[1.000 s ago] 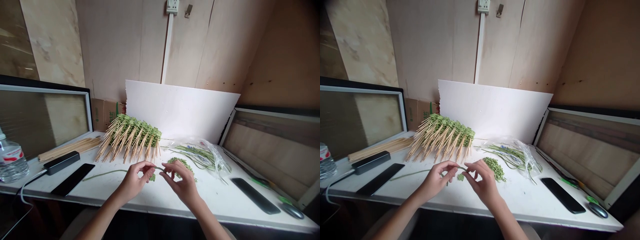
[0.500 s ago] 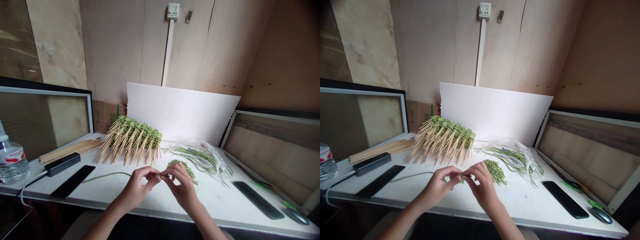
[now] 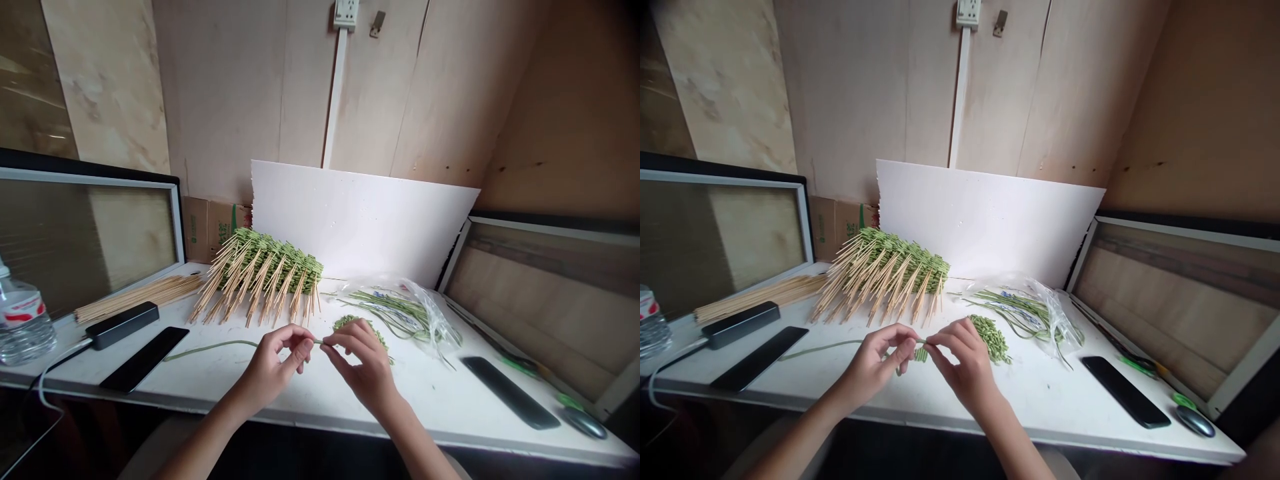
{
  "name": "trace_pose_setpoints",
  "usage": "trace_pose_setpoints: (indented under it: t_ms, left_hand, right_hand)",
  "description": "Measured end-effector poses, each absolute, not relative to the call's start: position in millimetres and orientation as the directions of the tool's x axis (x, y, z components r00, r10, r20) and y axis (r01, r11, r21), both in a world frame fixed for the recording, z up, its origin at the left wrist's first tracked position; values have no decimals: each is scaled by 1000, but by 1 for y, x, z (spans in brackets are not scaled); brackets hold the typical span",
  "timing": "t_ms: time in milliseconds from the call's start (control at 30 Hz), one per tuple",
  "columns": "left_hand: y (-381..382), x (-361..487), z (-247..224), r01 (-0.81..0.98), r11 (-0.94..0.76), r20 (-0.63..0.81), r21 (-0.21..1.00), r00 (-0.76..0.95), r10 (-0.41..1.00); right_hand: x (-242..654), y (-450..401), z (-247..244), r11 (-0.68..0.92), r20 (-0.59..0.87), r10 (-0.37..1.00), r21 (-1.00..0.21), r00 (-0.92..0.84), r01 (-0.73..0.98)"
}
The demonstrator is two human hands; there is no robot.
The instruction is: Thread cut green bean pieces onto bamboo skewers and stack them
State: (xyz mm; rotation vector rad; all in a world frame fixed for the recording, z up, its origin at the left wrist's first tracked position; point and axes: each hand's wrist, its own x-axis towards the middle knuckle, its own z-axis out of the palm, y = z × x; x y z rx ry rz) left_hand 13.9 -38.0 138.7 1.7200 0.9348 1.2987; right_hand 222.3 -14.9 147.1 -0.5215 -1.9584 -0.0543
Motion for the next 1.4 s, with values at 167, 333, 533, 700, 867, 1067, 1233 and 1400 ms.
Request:
trace_pose_setpoints:
  t_ms: [167,333,533,700,867,1067,1233,1400]
  left_hand:
    - [-40,14,141,147,-437,405,887,207,891]
    - [-40,12,143,174,-440,401,881,216,890]
    - [-42,11,144,248,-477,426,843,233,874]
    - [-40,8,142,220,-498,434,839,282,856]
    - [-39,6,144,183,-525,458,831,311,833]
    - [-37,10,140,91,-507,462,857,299,835]
    - [-34,19,134,-37,-456,446,889,292,846]
    - [-27,29,120,-177,-362,398,915,254,882]
  right_hand:
    - [221,-14,139,906,864,293,-114,-409,408]
    - [220,-14,131,902,860,257,-49,-441,429]
    - [221,-15,126,899,863,202,25,-464,437]
    - [219,-15,133,910,874,236,-44,-426,413]
    - [215,-22,143,914,832,362,-227,-421,337]
    - [213,-28,143,843,746,537,-474,-394,253]
    - [208,-26,133,719,657,685,-679,-315,148]
    - [202,-18,119,607,579,769,-794,-270,28]
